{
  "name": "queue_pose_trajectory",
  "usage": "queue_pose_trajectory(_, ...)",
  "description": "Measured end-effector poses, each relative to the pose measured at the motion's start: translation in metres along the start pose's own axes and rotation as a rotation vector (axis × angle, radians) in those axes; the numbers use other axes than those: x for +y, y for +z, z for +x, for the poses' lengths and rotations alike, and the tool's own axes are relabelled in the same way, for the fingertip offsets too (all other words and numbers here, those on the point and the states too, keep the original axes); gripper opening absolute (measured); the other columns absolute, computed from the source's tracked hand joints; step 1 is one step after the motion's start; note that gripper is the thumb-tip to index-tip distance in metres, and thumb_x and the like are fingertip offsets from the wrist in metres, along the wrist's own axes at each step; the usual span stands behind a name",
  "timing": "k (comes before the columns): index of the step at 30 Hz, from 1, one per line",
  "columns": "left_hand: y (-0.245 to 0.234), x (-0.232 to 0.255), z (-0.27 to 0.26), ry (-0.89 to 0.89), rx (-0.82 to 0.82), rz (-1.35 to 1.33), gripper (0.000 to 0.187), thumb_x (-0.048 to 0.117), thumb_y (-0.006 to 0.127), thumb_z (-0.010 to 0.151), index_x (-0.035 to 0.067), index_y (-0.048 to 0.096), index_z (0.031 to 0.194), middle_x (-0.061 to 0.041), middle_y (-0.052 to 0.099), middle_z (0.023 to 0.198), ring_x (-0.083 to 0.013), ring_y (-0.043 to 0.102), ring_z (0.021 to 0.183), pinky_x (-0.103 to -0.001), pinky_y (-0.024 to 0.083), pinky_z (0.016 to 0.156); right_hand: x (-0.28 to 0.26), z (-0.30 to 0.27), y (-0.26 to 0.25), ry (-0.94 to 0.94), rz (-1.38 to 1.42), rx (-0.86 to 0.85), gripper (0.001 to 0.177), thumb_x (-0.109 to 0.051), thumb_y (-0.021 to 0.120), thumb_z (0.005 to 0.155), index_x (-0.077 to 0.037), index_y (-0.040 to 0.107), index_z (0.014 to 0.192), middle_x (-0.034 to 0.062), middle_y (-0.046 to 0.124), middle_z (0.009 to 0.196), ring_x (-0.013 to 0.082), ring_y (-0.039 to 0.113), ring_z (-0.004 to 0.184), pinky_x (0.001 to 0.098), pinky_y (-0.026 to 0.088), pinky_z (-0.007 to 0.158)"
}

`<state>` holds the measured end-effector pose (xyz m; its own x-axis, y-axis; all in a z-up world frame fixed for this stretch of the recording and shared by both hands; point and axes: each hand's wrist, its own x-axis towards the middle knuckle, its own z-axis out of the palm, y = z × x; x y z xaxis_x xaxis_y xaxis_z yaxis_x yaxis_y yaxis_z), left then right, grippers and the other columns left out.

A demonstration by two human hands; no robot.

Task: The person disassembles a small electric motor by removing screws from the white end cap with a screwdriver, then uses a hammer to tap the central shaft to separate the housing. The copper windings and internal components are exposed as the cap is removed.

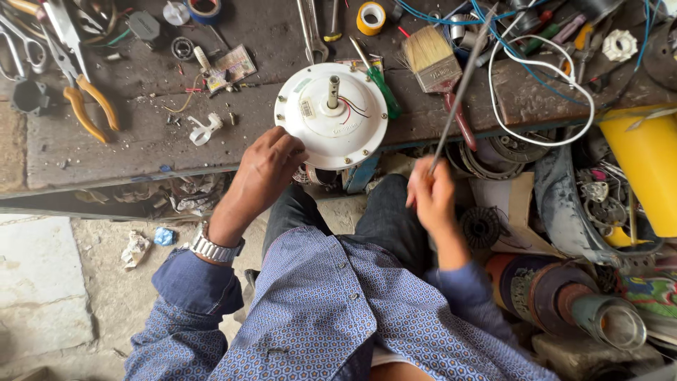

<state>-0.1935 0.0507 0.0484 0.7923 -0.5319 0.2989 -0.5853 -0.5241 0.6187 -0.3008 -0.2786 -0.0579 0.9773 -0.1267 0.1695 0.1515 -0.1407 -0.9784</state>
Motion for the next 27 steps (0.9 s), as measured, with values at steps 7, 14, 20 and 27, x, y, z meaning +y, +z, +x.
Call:
queue_pose_trajectory(7, 0.020, 0.004, 0.002, -0.051, 0.128, 0.170, 0.022, 0.013, 0.072, 0.096, 0.000, 0.057, 0.087, -0.015, 0.057, 0.087, -0.0309, 0.061, 0.077, -0.043, 0.052, 0.064, -0.042, 0.124, 0.009, 0.000, 0.104, -0.027, 0.036, -0.016, 0.053, 0.112, -0.003, 0.050, 0.146, -0.0002, 0.055, 0.078, 0.0057, 0.051, 0.056, 0.0217, 0.043, 0.047)
queue_pose_trajectory(14, 0.017, -0.003, -0.004, -0.040, 0.104, 0.042, 0.033, 0.024, 0.080, 0.089, 0.002, 0.056, 0.087, -0.013, 0.054, 0.085, -0.0309, 0.059, 0.076, -0.044, 0.049, 0.065, -0.035, 0.122, 0.016, 0.009, 0.027, 0.050, 0.033, -0.019, 0.060, 0.112, -0.002, 0.055, 0.140, -0.0002, 0.052, 0.073, 0.0060, 0.049, 0.055, 0.0234, 0.042, 0.047)
queue_pose_trajectory(20, -0.004, -0.006, 0.002, -0.059, -0.027, -0.182, 0.022, 0.016, 0.074, 0.089, 0.001, 0.061, 0.098, -0.013, 0.058, 0.094, -0.0282, 0.065, 0.081, -0.040, 0.054, 0.071, -0.036, 0.126, 0.008, 0.050, 0.053, -0.010, 0.036, -0.020, 0.061, 0.112, 0.000, 0.054, 0.140, 0.0005, 0.054, 0.078, 0.0067, 0.051, 0.059, 0.0237, 0.044, 0.049)
queue_pose_trajectory(27, 0.010, -0.002, 0.003, -0.004, 0.053, 0.049, 0.024, 0.013, 0.073, 0.090, 0.000, 0.054, 0.090, -0.015, 0.055, 0.089, -0.0325, 0.061, 0.081, -0.042, 0.052, 0.070, -0.029, 0.125, 0.002, 0.066, 0.108, -0.035, 0.035, -0.018, 0.061, 0.112, 0.001, 0.053, 0.141, 0.0032, 0.055, 0.082, 0.0091, 0.052, 0.061, 0.0248, 0.045, 0.052)
